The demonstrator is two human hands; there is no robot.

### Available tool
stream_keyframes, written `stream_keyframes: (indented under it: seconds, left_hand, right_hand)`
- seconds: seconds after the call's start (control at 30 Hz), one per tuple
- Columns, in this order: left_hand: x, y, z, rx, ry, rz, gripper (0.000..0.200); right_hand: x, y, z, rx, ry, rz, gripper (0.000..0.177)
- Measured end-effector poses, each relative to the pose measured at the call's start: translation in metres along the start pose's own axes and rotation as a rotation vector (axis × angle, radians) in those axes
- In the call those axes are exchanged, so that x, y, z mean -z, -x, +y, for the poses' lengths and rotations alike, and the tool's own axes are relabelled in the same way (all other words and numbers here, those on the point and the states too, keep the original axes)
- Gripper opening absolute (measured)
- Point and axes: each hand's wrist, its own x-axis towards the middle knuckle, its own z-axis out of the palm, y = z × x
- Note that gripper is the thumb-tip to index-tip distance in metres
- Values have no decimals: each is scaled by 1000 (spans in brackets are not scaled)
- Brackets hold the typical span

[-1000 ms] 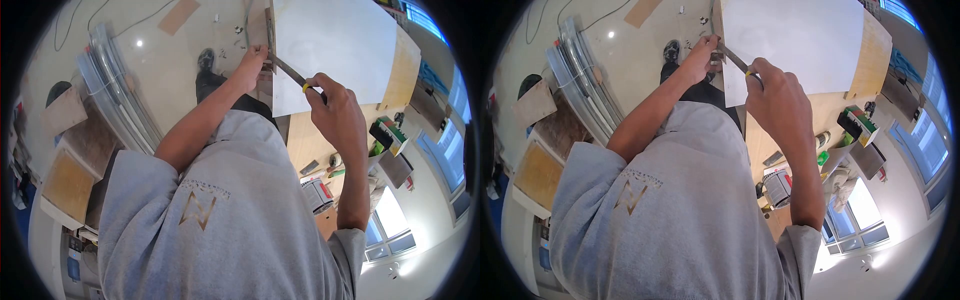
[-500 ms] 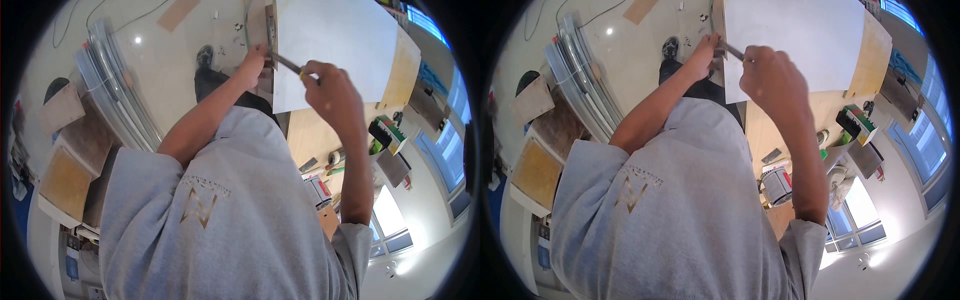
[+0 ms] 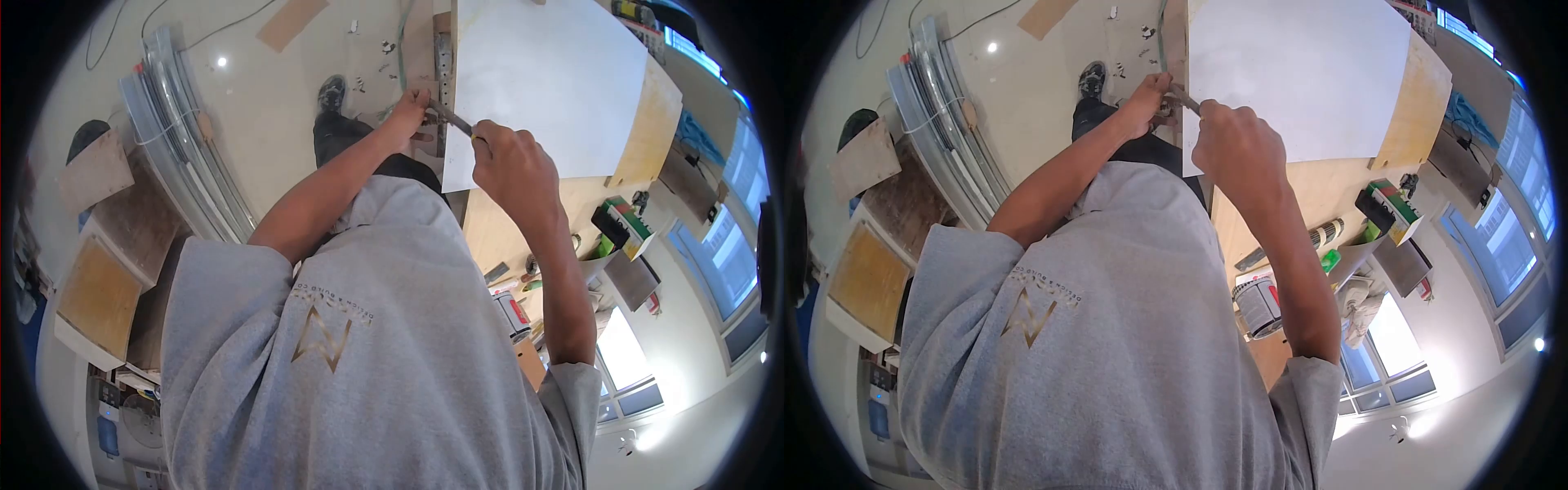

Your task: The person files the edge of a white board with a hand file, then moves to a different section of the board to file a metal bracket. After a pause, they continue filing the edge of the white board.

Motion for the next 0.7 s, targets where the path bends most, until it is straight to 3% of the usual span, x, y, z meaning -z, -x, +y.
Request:
stream_keyframes:
  seconds: [0.1, 0.17, 0.3, 0.47, 0.53, 0.63, 0.7]
  left_hand:
    - [-16, 17, 16, -148, 57, 20, 41]
    - [-17, 20, 6, -140, 56, 42, 41]
    - [0, -3, -5, -104, -87, 94, 41]
    - [-12, -2, 20, -297, -31, 55, 41]
    - [-16, -6, 15, -328, -26, 91, 44]
    - [2, -11, 0, -179, -82, 120, 49]
    - [12, -18, 8, -216, -132, 76, 52]
  right_hand:
    - [16, 4, -4, -43, -13, 21, 14]
    - [21, 11, -6, -104, -17, -25, 14]
    - [-14, 7, 5, -48, -27, -19, 12]
    - [26, 8, -7, -2, -29, 61, 11]
    - [7, 14, 4, 19, -14, 53, 11]
    - [-29, 4, 9, 25, -34, 3, 11]
    - [-32, -7, 7, 17, -50, 9, 11]
